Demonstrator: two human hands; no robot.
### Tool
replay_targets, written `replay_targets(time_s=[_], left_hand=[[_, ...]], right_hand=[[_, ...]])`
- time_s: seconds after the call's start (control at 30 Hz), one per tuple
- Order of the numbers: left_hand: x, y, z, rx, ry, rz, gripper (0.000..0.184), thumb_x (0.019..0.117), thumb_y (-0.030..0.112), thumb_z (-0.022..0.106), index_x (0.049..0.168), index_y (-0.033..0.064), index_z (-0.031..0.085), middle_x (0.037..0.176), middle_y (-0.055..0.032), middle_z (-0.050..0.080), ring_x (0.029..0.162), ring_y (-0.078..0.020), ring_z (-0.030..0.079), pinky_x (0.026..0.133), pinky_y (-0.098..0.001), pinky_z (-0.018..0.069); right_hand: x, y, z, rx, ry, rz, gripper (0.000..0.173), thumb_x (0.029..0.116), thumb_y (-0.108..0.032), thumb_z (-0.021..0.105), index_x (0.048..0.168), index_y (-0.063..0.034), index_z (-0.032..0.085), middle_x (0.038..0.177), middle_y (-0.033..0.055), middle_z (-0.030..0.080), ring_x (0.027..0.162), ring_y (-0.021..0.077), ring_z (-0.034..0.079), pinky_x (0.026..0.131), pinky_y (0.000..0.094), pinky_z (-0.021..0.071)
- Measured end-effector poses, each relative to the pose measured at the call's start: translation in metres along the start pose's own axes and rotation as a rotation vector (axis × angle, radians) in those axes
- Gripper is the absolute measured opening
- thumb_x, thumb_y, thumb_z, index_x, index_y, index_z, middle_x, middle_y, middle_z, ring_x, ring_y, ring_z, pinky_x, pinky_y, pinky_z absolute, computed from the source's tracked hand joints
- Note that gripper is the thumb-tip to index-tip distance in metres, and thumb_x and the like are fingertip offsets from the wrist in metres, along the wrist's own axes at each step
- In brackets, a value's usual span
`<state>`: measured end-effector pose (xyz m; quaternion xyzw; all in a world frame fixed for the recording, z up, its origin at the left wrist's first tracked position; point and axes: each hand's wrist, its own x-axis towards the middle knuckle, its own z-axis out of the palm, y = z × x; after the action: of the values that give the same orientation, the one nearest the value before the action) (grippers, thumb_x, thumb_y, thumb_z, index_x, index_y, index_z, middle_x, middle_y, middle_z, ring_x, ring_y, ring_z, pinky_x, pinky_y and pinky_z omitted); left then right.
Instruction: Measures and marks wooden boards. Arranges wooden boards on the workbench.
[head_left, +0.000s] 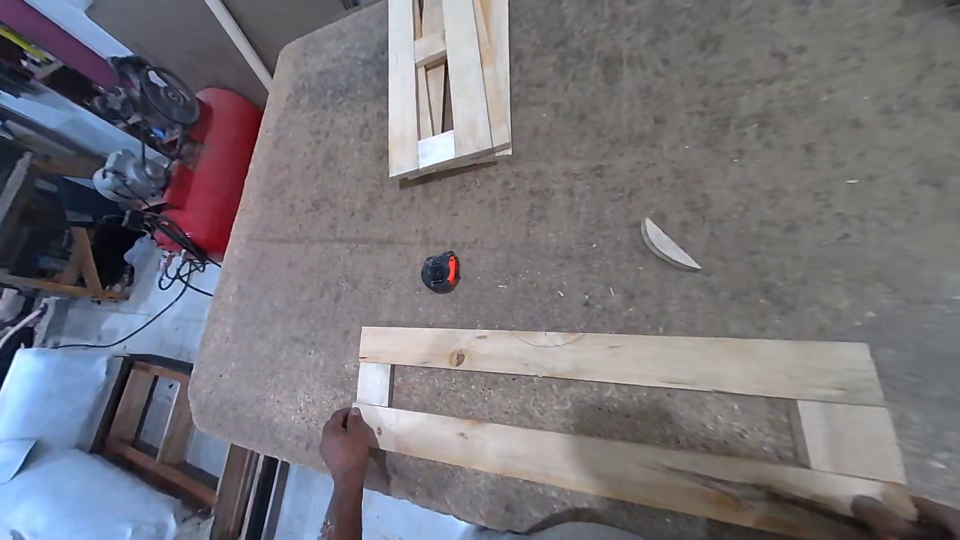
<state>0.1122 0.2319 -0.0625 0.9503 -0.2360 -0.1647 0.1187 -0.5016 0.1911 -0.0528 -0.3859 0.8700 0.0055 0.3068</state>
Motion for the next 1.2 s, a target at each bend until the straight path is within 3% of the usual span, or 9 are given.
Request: replay_targets(time_s=[0.27, 0.4, 0.53, 0.67, 0.8, 0.93, 1.03, 1.13, 1.2], left_hand=[[-0.003, 0.089, -0.015, -0.097, 0.017, 0.360, 0.049, 0.0988, 0.030, 0.067, 0.135, -0.0028, 0.061, 0.136, -0.0278, 0.059, 0.126, -0.0420, 0.058, 0.108, -0.0573, 0.0457], [0.025, 0.186, 0.012, -0.003, -0.174, 0.707, 0.058, 0.0922, 0.027, 0.075, 0.142, 0.0038, 0.057, 0.151, -0.0269, 0.048, 0.142, -0.0456, 0.044, 0.115, -0.0643, 0.0370], [0.067, 0.264, 0.058, 0.248, -0.314, 0.876, 0.085, 0.0765, 0.023, 0.090, 0.150, 0.0122, 0.050, 0.144, -0.0308, 0.052, 0.132, -0.0540, 0.050, 0.103, -0.0745, 0.0427], [0.058, 0.301, 0.043, 0.342, -0.431, 0.856, 0.077, 0.0766, 0.023, 0.089, 0.144, 0.0078, 0.054, 0.125, -0.0325, 0.063, 0.117, -0.0516, 0.061, 0.094, -0.0733, 0.0476], [-0.041, 0.284, 0.011, -0.195, -1.052, 0.765, 0.075, 0.0849, 0.027, 0.074, 0.147, 0.0019, 0.039, 0.119, -0.0146, 0.065, 0.100, -0.0256, 0.069, 0.086, -0.0466, 0.0601], [-0.183, 0.233, 0.017, -0.636, -1.649, 0.563, 0.076, 0.0770, 0.050, 0.086, 0.136, 0.0145, 0.055, 0.115, -0.0037, 0.074, 0.104, -0.0208, 0.072, 0.090, -0.0431, 0.0611], [-0.252, 0.204, 0.027, -0.822, -1.787, 0.330, 0.055, 0.0854, 0.055, 0.075, 0.126, 0.0198, 0.064, 0.102, 0.0006, 0.076, 0.088, -0.0098, 0.073, 0.080, -0.0308, 0.0613], [-0.267, 0.192, 0.035, -0.719, -1.741, 0.299, 0.070, 0.0947, 0.065, 0.058, 0.132, 0.0050, 0.056, 0.111, -0.0097, 0.074, 0.100, -0.0211, 0.073, 0.091, -0.0435, 0.0617], [-0.270, 0.189, 0.038, -0.458, -1.594, 0.446, 0.049, 0.1042, 0.037, 0.051, 0.133, -0.0024, 0.048, 0.101, -0.0107, 0.072, 0.088, -0.0194, 0.072, 0.084, -0.0415, 0.0615]], right_hand=[[-0.020, 0.015, -0.021, 0.148, 0.264, -0.348, 0.047, 0.1076, -0.027, 0.044, 0.136, 0.0082, 0.058, 0.122, 0.0344, 0.065, 0.112, 0.0512, 0.065, 0.098, 0.0645, 0.0503], [-0.051, -0.024, -0.035, 0.270, 0.315, -0.658, 0.035, 0.1051, -0.016, 0.048, 0.129, 0.0022, 0.064, 0.099, 0.0150, 0.075, 0.087, 0.0302, 0.074, 0.079, 0.0524, 0.0616], [-0.088, -0.074, -0.057, 0.163, -0.033, -0.647, 0.032, 0.1042, -0.022, 0.055, 0.128, -0.0056, 0.069, 0.123, 0.0155, 0.071, 0.117, 0.0302, 0.067, 0.104, 0.0479, 0.0525], [-0.113, -0.091, -0.040, 0.208, -0.261, -0.734, 0.044, 0.1029, -0.035, 0.060, 0.138, -0.0086, 0.062, 0.139, 0.0166, 0.062, 0.129, 0.0323, 0.059, 0.109, 0.0507, 0.0486], [-0.124, -0.091, -0.020, 0.415, -0.260, -0.828, 0.067, 0.0956, -0.042, 0.072, 0.146, -0.0008, 0.053, 0.152, 0.0215, 0.052, 0.135, 0.0350, 0.056, 0.111, 0.0495, 0.0476], [-0.135, -0.105, -0.022, 0.509, -0.375, -0.751, 0.102, 0.0837, -0.048, 0.083, 0.159, -0.0026, 0.031, 0.153, 0.0260, 0.046, 0.134, 0.0373, 0.055, 0.108, 0.0541, 0.0492], [-0.140, -0.094, -0.026, 0.569, -0.321, -0.770, 0.096, 0.0834, -0.042, 0.084, 0.153, 0.0052, 0.038, 0.138, 0.0277, 0.057, 0.124, 0.0351, 0.062, 0.106, 0.0491, 0.0511], [-0.137, -0.065, -0.028, 0.513, -0.372, -0.793, 0.087, 0.0859, -0.038, 0.082, 0.151, 0.0042, 0.042, 0.138, 0.0271, 0.058, 0.125, 0.0356, 0.061, 0.108, 0.0497, 0.0501], [-0.137, -0.047, -0.022, 0.482, -0.398, -0.784, 0.083, 0.0838, -0.033, 0.083, 0.150, 0.0003, 0.046, 0.138, 0.0258, 0.058, 0.123, 0.0352, 0.062, 0.105, 0.0496, 0.0518]])
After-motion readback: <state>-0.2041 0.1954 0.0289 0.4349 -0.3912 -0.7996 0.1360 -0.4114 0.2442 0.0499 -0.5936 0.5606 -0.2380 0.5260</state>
